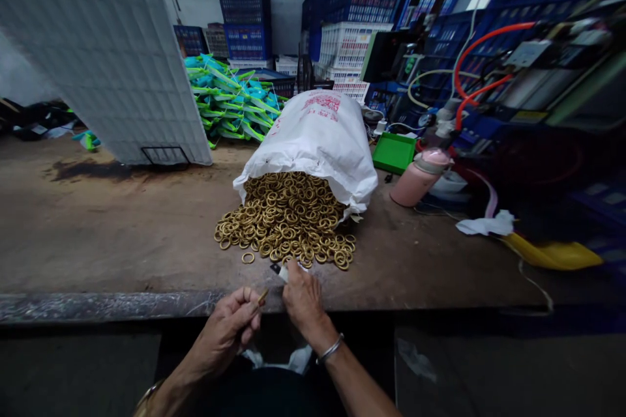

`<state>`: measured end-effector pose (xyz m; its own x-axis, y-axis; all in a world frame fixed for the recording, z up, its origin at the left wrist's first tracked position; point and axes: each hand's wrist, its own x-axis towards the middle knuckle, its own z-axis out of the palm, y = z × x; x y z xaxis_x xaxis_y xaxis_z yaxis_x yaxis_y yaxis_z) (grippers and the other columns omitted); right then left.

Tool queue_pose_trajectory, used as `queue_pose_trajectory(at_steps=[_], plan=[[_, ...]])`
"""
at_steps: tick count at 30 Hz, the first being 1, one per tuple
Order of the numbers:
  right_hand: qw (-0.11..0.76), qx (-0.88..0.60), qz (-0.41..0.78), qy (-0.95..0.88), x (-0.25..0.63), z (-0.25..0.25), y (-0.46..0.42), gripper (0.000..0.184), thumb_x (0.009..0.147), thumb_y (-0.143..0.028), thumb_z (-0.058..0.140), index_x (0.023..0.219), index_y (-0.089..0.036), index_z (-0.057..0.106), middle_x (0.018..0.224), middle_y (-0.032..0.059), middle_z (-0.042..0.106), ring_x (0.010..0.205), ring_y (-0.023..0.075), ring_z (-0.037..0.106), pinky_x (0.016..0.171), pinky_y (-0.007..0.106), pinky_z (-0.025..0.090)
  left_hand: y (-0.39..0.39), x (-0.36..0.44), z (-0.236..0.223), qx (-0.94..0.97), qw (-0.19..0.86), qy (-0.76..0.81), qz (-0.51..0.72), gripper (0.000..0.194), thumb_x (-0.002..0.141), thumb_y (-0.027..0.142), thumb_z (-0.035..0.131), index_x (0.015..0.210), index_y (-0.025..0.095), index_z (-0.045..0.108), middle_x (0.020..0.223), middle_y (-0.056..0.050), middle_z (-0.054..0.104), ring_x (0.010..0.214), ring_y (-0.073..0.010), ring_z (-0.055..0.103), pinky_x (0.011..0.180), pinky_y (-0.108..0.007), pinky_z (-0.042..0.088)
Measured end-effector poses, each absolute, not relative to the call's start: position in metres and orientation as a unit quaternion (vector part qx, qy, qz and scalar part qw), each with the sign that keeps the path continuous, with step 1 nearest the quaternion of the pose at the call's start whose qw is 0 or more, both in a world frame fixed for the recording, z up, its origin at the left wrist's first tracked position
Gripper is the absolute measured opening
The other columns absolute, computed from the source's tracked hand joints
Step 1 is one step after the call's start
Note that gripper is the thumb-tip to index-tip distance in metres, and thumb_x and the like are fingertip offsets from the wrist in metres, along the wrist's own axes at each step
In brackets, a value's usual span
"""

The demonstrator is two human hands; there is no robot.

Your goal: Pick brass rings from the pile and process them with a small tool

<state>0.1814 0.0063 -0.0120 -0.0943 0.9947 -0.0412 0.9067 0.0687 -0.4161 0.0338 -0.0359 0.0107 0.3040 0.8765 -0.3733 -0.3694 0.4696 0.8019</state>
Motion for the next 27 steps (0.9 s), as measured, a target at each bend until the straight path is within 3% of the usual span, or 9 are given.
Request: queue_pose_trajectory(at_steps=[7,14,17,22,27], plan=[[0.132,-0.674,0.093,-0.72,0.189,-0.014,0.022,0.021,0.08,-0.02,0.045,0.102,-0.02,0.047,0.08,0.0043,0.064,0.066,0.0156,0.056,0.055,0.025,0.024,-0.025,0.027,0.009,0.193,0.779,0.392,0.45,0.024,0.072,0.036,0.06,0.075,0.014,0.05,0.076,-0.005,0.061,0.051,-0.008,0.051,0.036,-0.016,0.034],[0.112,-0.697,0.104,-0.7,0.187,-0.016,0.024,0.017,0.08,-0.016,0.042,0.095,-0.02,0.049,0.075,0.0042,0.062,0.063,0.0149,0.055,0.054,0.025,0.025,-0.015,0.017,0.006,0.122,0.8,0.36,0.464,0.012,0.069,0.024,0.06,0.073,0.015,0.053,0.07,-0.005,0.062,0.056,-0.0118,0.057,0.038,-0.015,0.035],[0.17,-0.678,0.155,-0.698,0.191,-0.017,0.023,0.016,0.078,-0.016,0.041,0.091,-0.019,0.05,0.07,0.0019,0.059,0.062,0.014,0.053,0.055,0.024,0.027,-0.012,0.016,0.004,0.099,0.822,0.339,0.447,0.008,0.068,0.019,0.059,0.073,0.015,0.054,0.068,-0.004,0.061,0.056,-0.0121,0.057,0.039,-0.016,0.036],[0.352,-0.619,0.326,-0.621,0.19,-0.017,0.013,0.012,0.078,-0.03,0.041,0.074,-0.02,0.045,0.061,-0.0028,0.051,0.058,0.0115,0.048,0.057,0.022,0.035,-0.011,0.027,0.001,0.045,0.818,0.364,0.442,0.015,0.068,0.023,0.061,0.063,0.013,0.051,0.063,-0.004,0.059,0.053,-0.011,0.055,0.039,-0.016,0.035],[0.408,-0.586,0.47,-0.518,0.18,-0.016,0.002,0.014,0.075,-0.034,0.045,0.076,-0.02,0.042,0.051,-0.0065,0.047,0.046,0.0093,0.043,0.047,0.021,0.034,-0.011,0.033,0.001,0.068,0.805,0.379,0.451,0.023,0.063,0.02,0.067,0.066,0.016,0.045,0.057,0.003,0.053,0.046,-0.0053,0.048,0.037,-0.013,0.028]])
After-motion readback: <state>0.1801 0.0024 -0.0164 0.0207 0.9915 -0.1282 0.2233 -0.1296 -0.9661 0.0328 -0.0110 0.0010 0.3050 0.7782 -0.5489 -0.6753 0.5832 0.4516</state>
